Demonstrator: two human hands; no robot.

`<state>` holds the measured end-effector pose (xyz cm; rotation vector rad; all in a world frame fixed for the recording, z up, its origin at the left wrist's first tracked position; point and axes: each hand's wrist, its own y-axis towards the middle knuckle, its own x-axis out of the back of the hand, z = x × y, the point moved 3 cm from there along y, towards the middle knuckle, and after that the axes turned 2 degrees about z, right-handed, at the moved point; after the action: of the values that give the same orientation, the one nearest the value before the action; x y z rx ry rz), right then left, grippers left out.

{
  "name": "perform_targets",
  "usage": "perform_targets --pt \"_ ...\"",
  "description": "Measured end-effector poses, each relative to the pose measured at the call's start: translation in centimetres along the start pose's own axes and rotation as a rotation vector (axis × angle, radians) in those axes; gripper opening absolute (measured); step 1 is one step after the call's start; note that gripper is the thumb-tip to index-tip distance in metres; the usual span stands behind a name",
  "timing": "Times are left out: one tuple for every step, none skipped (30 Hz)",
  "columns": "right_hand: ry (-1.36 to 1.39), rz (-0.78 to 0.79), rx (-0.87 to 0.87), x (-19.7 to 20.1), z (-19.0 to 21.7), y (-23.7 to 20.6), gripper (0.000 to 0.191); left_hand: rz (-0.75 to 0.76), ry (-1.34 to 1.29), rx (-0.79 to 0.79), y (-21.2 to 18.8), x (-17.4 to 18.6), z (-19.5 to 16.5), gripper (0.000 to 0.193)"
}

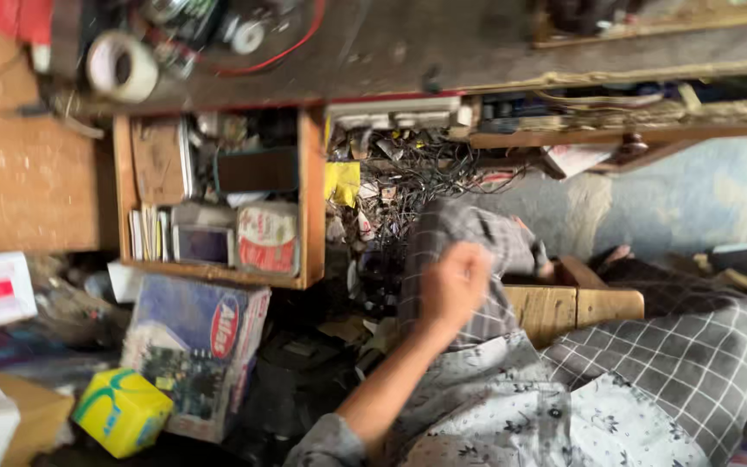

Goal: The person sits on the floor and works on a green circuit board. They use a soldering iron to heat solder joints and a desoldering pump to remove solder, then flip the board to inspect the other side.

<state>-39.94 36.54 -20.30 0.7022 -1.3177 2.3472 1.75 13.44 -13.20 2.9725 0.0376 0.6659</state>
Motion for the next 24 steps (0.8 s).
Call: perform_targets --pt "-0.035 -0.044 0.068 0.9 0.6 -0.1 0.040 -0.099 -0.168 0.092 0.8 3.0 0.6 0.007" --pt "-0.066 -0.081 0.132 1.4 1.0 -0.4 0.041 -0.269 -0.044 0.077 1.8 6.1 1.2 0.008" --pt "-0.099 -0.111 0.190 1.9 1.4 -0.6 0.042 -0.387 -0.035 0.043 3.0 8.7 2.0 0.010" --pt "-0.117 -0.137 0.249 2.2 1.7 -0.8 0.043 -0.468 0.101 0.136 4.6 10.9 3.2 0.014" --pt "-0.144 -0.168 0.301 2.5 2.0 -1.2 0.044 -0.461 0.092 0.213 6.5 12.4 4.7 0.028" --pt "-0.172 -0.198 0.347 2.7 2.5 -1.9 0.045 -0.444 0.080 0.296 8.2 13.5 6.1 0.044" --pt "-0.189 -0.229 0.384 2.9 2.9 -2.6 0.045 -0.422 0.108 0.273 10.1 14.2 7.3 0.055" --pt "-0.210 -0.256 0.414 3.3 2.8 -3.3 0.046 -0.400 0.132 0.243 11.9 14.6 8.3 0.067" --pt "-0.216 -0.286 0.416 3.5 2.9 -4.7 0.041 -0.424 0.185 0.146 13.1 14.6 9.0 0.064" --pt "-0.219 -0.318 0.418 3.6 3.1 -6.0 0.036 -0.450 0.234 0.046 14.4 14.3 9.6 0.062" --pt "-0.241 -0.322 0.411 3.6 3.4 -7.2 0.033 -0.477 0.286 -0.058 15.5 13.9 10.2 0.060" --pt "-0.262 -0.321 0.403 3.6 3.9 -8.3 0.032 -0.422 0.171 0.020 15.9 13.5 11.2 0.048" --pt "-0.279 -0.313 0.397 3.2 4.7 -9.0 0.030 -0.365 0.065 0.092 15.8 13.1 12.3 0.037" --pt "-0.281 -0.309 0.379 2.8 5.6 -9.4 0.031 -0.250 0.137 0.271 15.2 12.3 13.7 0.027" --pt "-0.284 -0.298 0.361 2.3 6.6 -9.6 0.032 -0.134 0.215 0.449 13.5 11.7 15.6 0.022" --pt "-0.284 -0.281 0.346 1.6 7.9 -9.6 0.034 -0.164 0.224 0.333 11.8 11.4 16.4 0.023" --pt "-0.284 -0.213 0.338 0.8 9.6 -9.2 0.034 -0.104 0.338 0.304 9.5 11.0 17.3 0.027" --pt "-0.281 -0.149 0.327 0.1 11.4 -8.8 0.035 0.214 0.634 0.563 7.3 10.1 19.1 0.046" --pt "-0.276 -0.087 0.316 -0.6 13.4 -8.4 0.035 0.056 0.500 0.152 4.6 10.0 18.7 0.035" --pt "-0.240 0.019 0.378 -2.1 15.8 -7.9 0.039 0.119 0.492 0.335 1.6 9.5 19.7 0.034" --pt "-0.210 0.127 0.437 -3.4 18.2 -7.8 0.044 0.130 0.528 0.288 -1.1 9.2 20.1 0.029" --pt "-0.224 0.205 0.410 -4.7 20.2 -8.0 0.046 0.403 0.581 0.552 -4.0 8.5 21.4 0.044" --pt "-0.244 0.292 0.385 -6.5 22.4 -8.1 0.049 0.483 0.548 0.703 -6.6 8.3 21.9 0.040" --pt "-0.312 0.356 0.447 -7.9 24.8 -8.3 0.048 0.467 0.487 0.781 -8.3 7.9 22.0 0.036"
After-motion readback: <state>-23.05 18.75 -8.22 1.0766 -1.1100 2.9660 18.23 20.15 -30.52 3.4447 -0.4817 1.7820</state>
